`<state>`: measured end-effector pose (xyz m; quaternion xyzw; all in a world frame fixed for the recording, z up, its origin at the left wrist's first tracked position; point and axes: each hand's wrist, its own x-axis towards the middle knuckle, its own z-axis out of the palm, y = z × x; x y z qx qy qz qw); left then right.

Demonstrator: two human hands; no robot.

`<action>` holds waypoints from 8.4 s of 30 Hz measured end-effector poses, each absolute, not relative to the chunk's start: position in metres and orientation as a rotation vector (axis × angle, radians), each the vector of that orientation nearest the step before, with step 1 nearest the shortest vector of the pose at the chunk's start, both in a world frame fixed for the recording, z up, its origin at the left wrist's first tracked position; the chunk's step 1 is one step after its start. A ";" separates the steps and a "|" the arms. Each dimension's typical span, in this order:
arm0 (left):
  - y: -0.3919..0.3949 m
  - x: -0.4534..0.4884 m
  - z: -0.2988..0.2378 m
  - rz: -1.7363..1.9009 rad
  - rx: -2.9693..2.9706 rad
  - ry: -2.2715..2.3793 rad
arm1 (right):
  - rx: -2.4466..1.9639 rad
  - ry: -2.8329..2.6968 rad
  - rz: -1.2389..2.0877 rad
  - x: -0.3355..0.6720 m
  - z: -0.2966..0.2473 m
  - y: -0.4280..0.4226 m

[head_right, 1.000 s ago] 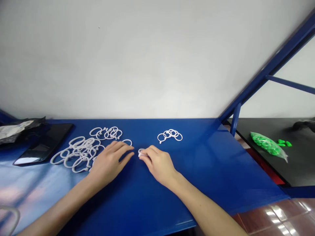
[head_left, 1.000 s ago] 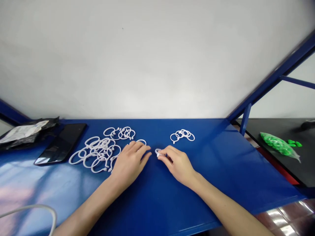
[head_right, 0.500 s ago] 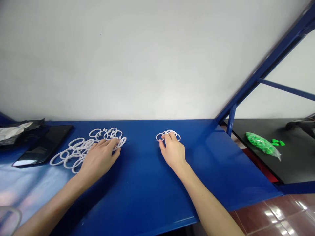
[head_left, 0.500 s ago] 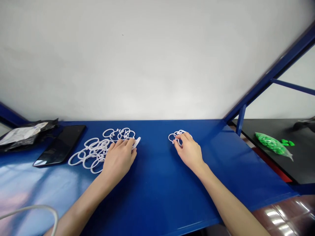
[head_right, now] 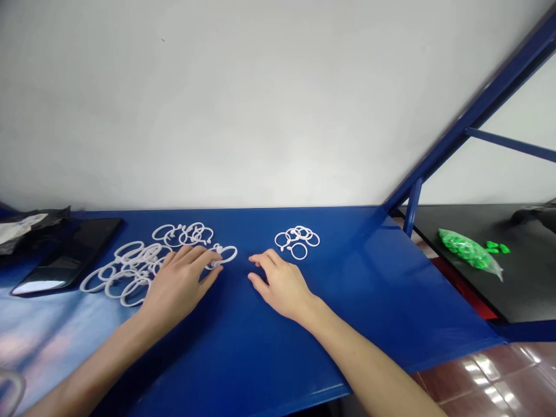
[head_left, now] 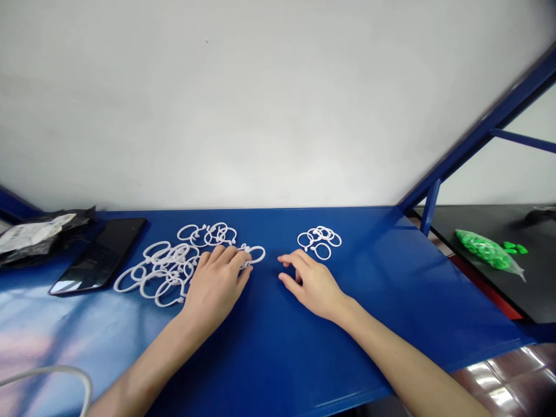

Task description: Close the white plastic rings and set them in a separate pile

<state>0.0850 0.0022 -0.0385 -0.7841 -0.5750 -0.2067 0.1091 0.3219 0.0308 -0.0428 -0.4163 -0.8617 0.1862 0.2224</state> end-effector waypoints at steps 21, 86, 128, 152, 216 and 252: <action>0.000 0.093 -0.040 -0.401 -2.810 -1.562 | -0.918 -2.376 0.678 0.318 -0.043 0.028; -0.009 0.103 -0.037 -0.939 -2.600 -1.249 | -0.897 -2.122 0.765 0.314 -0.039 0.015; -0.009 0.102 -0.028 -0.836 -2.887 -1.979 | -1.185 -2.319 0.514 0.320 -0.034 0.021; -0.019 0.113 -0.040 -0.947 -2.674 -1.323 | -0.817 -2.383 0.401 0.315 -0.038 0.004; 0.001 0.085 -0.037 -0.673 -2.825 -1.642 | -1.042 -2.098 0.975 0.309 -0.046 0.021; -0.021 0.110 -0.032 -1.570 -2.696 -1.543 | -0.735 -2.220 0.637 0.314 -0.034 -0.003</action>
